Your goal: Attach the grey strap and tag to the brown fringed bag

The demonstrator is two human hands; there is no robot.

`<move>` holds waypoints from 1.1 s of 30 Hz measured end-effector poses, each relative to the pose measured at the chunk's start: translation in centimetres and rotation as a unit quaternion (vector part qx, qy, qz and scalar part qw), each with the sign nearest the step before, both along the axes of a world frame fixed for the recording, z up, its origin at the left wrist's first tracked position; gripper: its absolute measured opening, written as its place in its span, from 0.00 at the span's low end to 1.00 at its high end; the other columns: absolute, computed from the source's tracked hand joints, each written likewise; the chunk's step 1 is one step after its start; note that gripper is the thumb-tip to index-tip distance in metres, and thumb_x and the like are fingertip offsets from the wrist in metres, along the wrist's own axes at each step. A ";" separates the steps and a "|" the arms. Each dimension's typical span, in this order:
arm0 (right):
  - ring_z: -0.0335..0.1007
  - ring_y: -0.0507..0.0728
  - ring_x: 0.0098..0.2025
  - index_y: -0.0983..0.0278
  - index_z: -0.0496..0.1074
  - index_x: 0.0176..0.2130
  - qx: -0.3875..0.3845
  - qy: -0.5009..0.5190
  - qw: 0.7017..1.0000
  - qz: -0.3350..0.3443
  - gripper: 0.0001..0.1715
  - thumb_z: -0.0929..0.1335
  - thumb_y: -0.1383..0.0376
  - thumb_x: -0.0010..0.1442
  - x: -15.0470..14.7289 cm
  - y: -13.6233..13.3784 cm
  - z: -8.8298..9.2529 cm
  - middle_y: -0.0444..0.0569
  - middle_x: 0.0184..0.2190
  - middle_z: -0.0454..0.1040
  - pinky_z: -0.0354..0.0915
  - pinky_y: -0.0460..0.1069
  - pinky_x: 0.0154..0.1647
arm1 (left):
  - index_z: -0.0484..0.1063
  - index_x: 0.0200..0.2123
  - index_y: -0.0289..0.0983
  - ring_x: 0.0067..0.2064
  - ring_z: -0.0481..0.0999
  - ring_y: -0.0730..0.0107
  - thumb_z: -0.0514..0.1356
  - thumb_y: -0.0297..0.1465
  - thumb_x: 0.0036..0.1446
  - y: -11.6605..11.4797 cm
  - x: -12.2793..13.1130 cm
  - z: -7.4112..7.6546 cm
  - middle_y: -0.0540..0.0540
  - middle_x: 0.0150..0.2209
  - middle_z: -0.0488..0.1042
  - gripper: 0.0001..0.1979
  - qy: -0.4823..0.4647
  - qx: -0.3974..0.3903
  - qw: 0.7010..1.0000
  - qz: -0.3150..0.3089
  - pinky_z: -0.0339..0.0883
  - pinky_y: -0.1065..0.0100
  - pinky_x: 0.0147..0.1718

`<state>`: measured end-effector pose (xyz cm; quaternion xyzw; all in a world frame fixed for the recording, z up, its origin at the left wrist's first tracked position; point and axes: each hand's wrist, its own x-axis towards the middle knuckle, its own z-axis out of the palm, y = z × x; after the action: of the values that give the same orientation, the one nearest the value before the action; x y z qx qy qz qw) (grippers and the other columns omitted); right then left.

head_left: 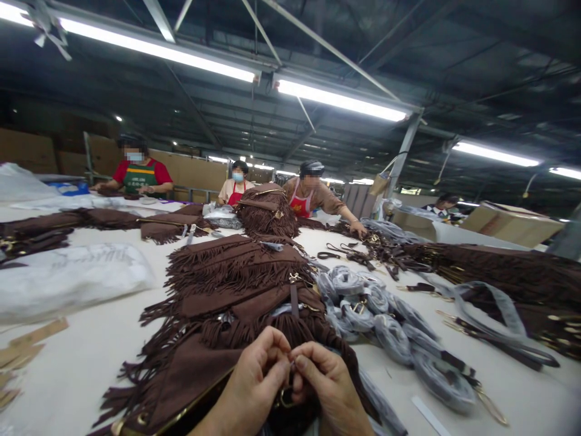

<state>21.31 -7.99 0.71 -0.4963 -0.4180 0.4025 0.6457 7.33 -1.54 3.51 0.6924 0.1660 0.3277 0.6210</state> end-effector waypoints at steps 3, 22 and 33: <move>0.70 0.50 0.18 0.66 0.75 0.30 -0.003 -0.011 1.000 0.002 0.26 0.75 0.45 0.50 0.0 -0.2 0.4 0.42 0.16 0.72 0.67 0.43 0.21 | 0.63 0.34 0.37 0.27 0.65 0.73 0.56 0.34 0.59 0.0 0.0 0.0 0.53 0.25 0.66 0.07 0.009 0.017 1.000 0.013 0.60 0.73 0.27; 0.69 0.50 0.21 0.65 0.75 0.30 0.009 -0.091 0.996 0.009 0.23 0.72 0.47 0.55 0.0 -0.5 0.6 0.42 0.19 0.72 0.66 0.44 0.24 | 0.61 0.31 0.38 0.25 0.63 0.76 0.58 0.37 0.58 0.2 0.2 -0.8 0.54 0.25 0.65 0.10 -0.011 -0.021 1.000 0.016 0.58 0.74 0.25; 0.69 0.50 0.20 0.64 0.75 0.31 0.002 -0.063 0.998 0.020 0.23 0.73 0.47 0.54 0.0 -0.4 0.1 0.41 0.18 0.72 0.66 0.44 0.24 | 0.63 0.31 0.38 0.28 0.67 0.73 0.57 0.30 0.55 0.6 0.0 -0.6 0.53 0.25 0.66 0.04 0.000 -0.010 1.000 0.010 0.60 0.72 0.29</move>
<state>21.35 -8.42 0.85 -0.5110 -0.4686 0.3828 0.6105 7.29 -0.94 2.93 0.6848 0.1762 0.3323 0.6242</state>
